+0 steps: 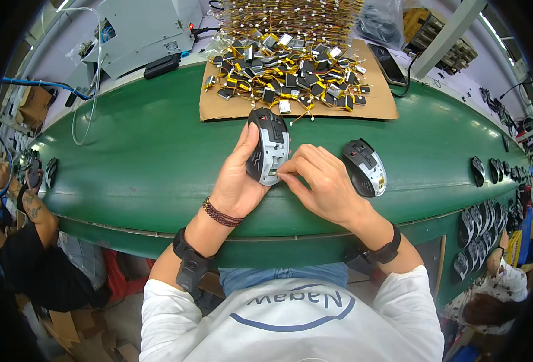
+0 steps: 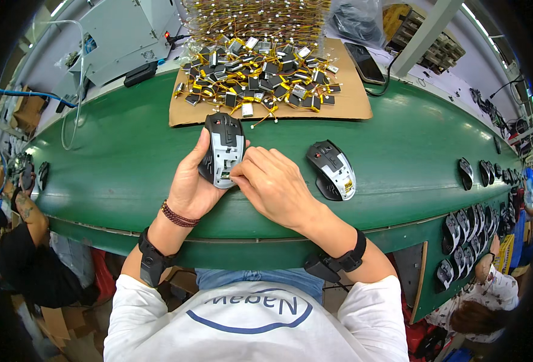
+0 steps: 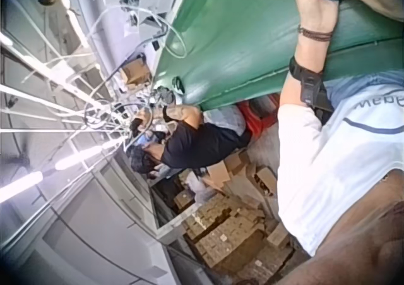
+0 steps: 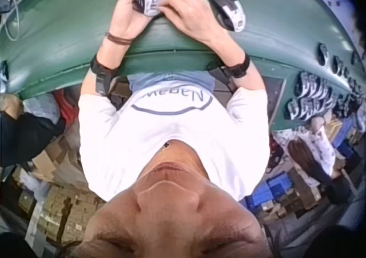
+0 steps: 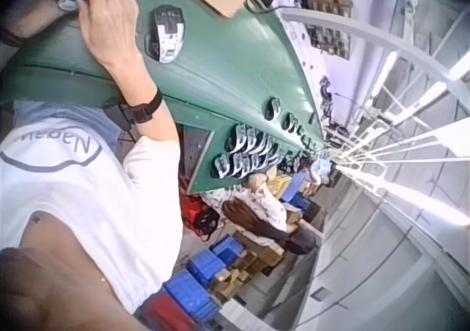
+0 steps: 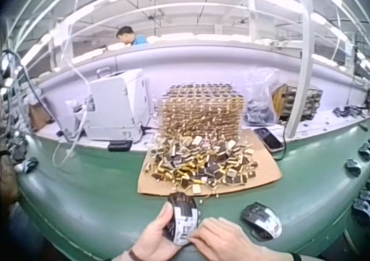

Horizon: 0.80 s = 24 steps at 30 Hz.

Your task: Installing small battery or component modules into the bottom of computer mouse shells at an assembly line station.

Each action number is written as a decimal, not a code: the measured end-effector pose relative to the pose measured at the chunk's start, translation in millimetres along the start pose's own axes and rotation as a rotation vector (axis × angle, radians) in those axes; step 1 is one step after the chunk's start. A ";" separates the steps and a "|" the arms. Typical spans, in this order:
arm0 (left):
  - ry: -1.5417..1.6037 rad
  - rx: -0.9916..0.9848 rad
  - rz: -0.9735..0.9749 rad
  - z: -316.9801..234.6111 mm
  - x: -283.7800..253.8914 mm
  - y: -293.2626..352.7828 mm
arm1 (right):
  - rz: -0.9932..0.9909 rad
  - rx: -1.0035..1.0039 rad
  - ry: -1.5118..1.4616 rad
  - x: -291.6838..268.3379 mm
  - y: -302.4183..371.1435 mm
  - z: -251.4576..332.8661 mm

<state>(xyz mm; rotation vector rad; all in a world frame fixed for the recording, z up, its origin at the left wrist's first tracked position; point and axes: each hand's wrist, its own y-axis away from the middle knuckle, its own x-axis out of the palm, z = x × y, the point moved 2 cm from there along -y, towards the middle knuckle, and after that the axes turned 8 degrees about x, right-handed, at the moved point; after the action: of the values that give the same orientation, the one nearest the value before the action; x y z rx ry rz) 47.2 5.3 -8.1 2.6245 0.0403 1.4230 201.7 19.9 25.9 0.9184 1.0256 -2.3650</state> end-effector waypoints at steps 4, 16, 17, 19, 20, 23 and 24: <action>-0.010 0.012 0.013 2.1 1.2 0.9 | 0.003 0.007 0.005 2.7 0.3 1.1; -0.030 0.037 0.048 3.5 4.4 2.1 | 0.049 0.106 -0.081 1.3 1.0 -1.9; -0.030 0.032 0.048 3.4 5.2 2.6 | 0.043 0.098 -0.069 0.0 0.3 -0.2; -0.043 0.043 0.042 4.1 5.7 3.2 | 0.039 0.089 -0.060 0.8 0.0 0.6; -0.055 0.053 0.036 4.2 5.4 3.7 | 0.053 0.081 -0.043 1.8 0.2 0.7; -0.080 0.049 0.035 6.4 5.2 2.3 | 0.065 0.075 -0.027 1.2 1.4 -1.6; -0.081 0.048 0.035 6.7 4.8 2.6 | 0.070 0.071 -0.024 2.2 1.3 -1.8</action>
<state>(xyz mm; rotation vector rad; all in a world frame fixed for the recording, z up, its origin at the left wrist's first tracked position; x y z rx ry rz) 55.3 2.4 -7.3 2.7321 0.0189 1.3414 201.7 20.1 22.7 0.9340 0.8915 -2.3613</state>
